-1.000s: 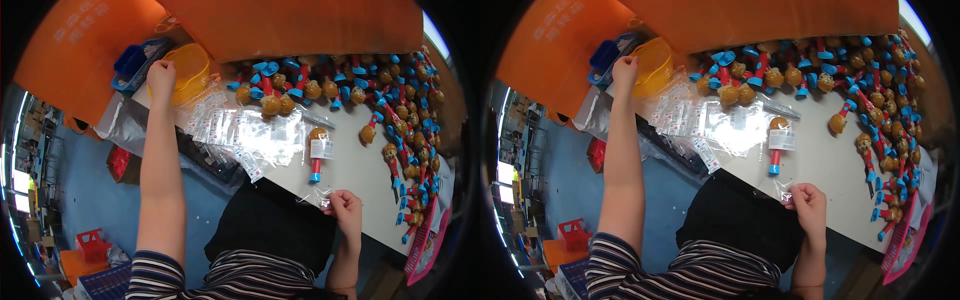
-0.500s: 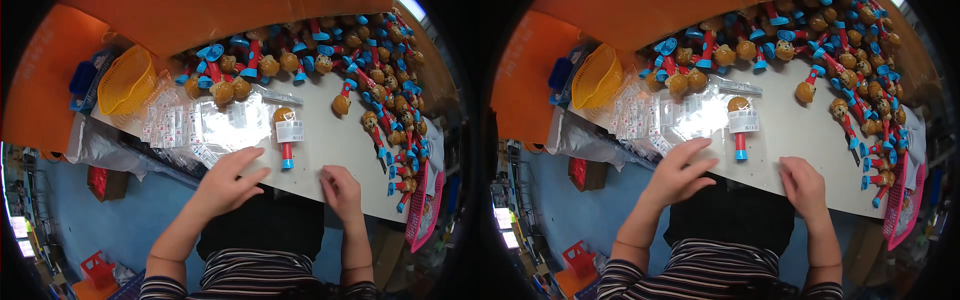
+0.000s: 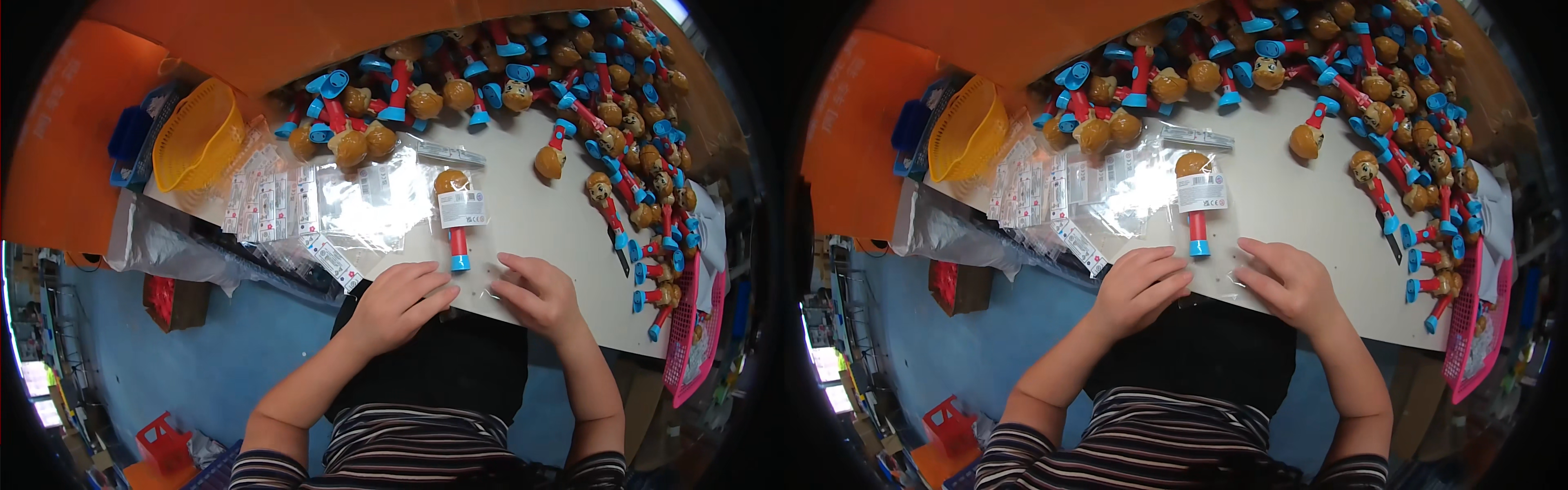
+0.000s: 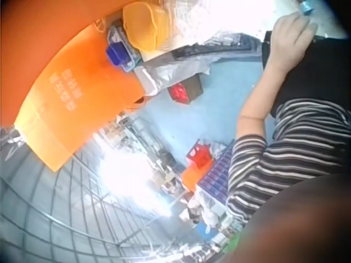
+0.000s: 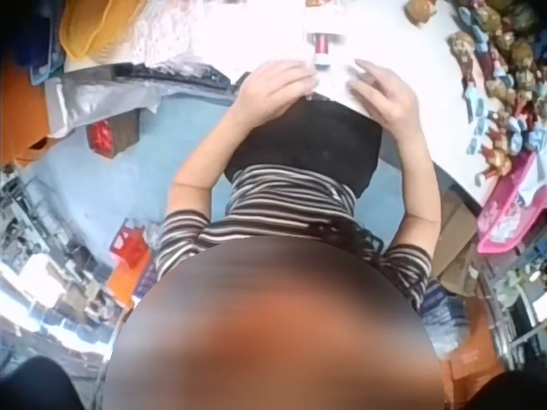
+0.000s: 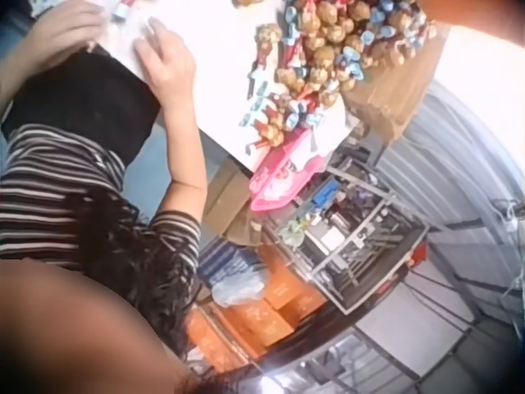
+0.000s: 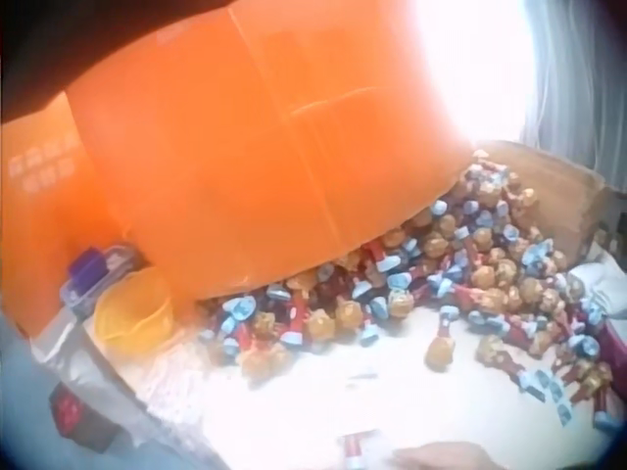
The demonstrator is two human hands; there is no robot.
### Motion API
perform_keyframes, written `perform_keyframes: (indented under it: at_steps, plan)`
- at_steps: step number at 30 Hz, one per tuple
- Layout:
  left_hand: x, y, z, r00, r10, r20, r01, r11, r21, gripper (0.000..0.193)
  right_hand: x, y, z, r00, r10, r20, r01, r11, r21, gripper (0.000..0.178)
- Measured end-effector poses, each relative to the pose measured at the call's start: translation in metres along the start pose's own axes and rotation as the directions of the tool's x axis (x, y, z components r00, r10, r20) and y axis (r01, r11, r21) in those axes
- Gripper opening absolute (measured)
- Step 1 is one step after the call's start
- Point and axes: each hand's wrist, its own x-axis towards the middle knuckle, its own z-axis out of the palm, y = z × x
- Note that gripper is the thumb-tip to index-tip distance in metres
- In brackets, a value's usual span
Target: Packaging toy dolls into clear plastic bags and sealing them with adhesive.
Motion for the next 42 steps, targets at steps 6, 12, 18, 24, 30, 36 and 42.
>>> perform_keyframes:
  at_steps: [6,12,18,24,30,36,42]
  plan:
    - [-0.006,-0.005,0.003,0.999,0.021,-0.03,-0.021,1.0,0.02,0.029,0.004,0.001,-0.001,0.998,-0.061,0.022,0.06,0.998,0.032,0.027]
    - [-0.007,0.006,-0.004,0.971,-0.238,-0.01,0.236,0.965,-0.11,0.016,-0.001,0.003,-0.001,0.979,0.201,0.047,-0.205,0.93,0.305,0.015]
    - [-0.001,0.03,-0.011,0.702,-0.685,0.193,0.692,0.593,-0.412,0.007,0.009,-0.015,-0.013,0.787,0.541,0.297,-0.6,0.558,0.573,0.004]
    - [-0.001,0.028,-0.001,0.447,-0.821,0.356,0.721,0.095,-0.686,0.009,0.008,-0.011,-0.009,0.434,0.644,0.63,-0.765,-0.107,0.636,0.008]
    - [-0.001,0.024,-0.003,0.421,-0.803,0.421,0.734,0.029,-0.679,0.017,0.002,-0.01,-0.007,0.416,0.634,0.651,-0.75,-0.166,0.64,0.012]
    - [0.018,0.023,-0.008,0.377,-0.823,0.424,0.709,-0.038,-0.704,0.034,0.017,-0.022,-0.011,0.389,0.665,0.638,-0.789,-0.117,0.603,0.027]
    - [0.022,0.01,0.0,0.435,-0.776,0.457,0.74,0.018,-0.672,0.03,0.014,-0.016,-0.006,0.375,0.667,0.643,-0.824,-0.077,0.561,0.022]
